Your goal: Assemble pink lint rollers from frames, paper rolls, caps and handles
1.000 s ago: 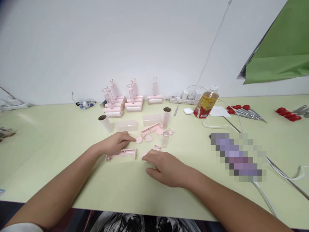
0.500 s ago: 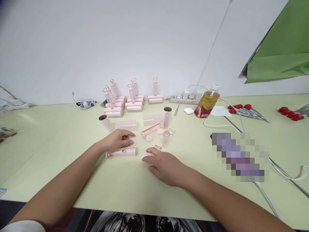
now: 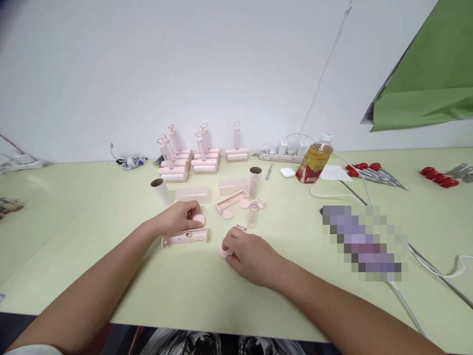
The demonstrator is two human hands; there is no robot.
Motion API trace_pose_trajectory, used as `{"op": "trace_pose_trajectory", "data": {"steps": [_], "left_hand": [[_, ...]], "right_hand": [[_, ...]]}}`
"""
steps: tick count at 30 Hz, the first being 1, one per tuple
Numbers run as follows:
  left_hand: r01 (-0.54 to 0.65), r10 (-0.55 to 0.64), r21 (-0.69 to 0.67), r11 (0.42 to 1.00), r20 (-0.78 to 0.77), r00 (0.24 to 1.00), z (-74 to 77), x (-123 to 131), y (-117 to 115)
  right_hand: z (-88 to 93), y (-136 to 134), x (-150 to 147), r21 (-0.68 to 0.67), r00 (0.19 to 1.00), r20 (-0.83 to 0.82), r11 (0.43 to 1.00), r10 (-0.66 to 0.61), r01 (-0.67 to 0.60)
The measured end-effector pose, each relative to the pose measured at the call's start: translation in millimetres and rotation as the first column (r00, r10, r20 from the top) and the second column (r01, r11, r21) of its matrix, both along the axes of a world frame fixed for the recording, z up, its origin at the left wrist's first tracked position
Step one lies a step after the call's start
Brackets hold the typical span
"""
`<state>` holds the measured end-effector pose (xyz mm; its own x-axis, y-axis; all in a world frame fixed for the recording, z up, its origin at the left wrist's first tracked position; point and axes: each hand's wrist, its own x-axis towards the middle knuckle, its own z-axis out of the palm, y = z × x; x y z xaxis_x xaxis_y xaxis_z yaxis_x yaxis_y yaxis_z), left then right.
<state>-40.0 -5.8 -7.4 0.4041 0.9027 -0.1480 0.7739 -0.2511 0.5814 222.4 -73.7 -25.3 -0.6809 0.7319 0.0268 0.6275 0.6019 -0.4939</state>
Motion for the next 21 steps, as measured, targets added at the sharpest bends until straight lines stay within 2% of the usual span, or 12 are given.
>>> {"op": "trace_pose_trajectory", "data": {"steps": [4,8,10,12,14,16,18,19,21], "left_hand": [[-0.018,0.017,-0.008,1.000,-0.014,1.000,-0.1,-1,0],[-0.023,0.023,0.060,0.998,0.006,1.000,-2.2,1,0],[-0.016,0.010,0.129,0.991,0.045,0.999,-1.6,0,-1],[-0.058,0.014,0.295,0.954,0.151,0.988,1.8,-4,0],[-0.191,0.035,0.514,0.836,0.298,0.954,7.8,-12,1],[-0.373,0.083,0.663,0.649,0.426,0.901,14.4,-24,4],[-0.523,0.179,0.705,0.478,0.505,0.844,19.5,-37,8],[-0.575,0.234,0.702,0.420,0.529,0.816,21.1,-42,11],[-0.639,0.338,0.680,0.360,0.543,0.768,22.0,-50,16]], "right_hand": [[2.5,1,2,0.003,1.000,-0.012,1.000,-0.017,0.017],[5.2,1,2,-0.004,0.999,-0.017,1.000,-0.030,0.030],[5.0,1,2,-0.002,0.999,-0.002,0.999,-0.035,0.035],[4.0,1,3,-0.006,0.999,0.017,0.999,-0.043,0.043],[2.9,1,5,-0.018,0.998,0.031,0.998,-0.054,0.054],[2.5,1,5,-0.025,0.998,0.035,0.998,-0.060,0.061],[3.0,1,5,-0.022,0.998,0.035,0.998,-0.060,0.061],[3.4,1,5,-0.021,0.998,0.037,0.998,-0.058,0.058],[4.4,1,5,-0.022,0.998,0.043,0.998,-0.052,0.053]]}}
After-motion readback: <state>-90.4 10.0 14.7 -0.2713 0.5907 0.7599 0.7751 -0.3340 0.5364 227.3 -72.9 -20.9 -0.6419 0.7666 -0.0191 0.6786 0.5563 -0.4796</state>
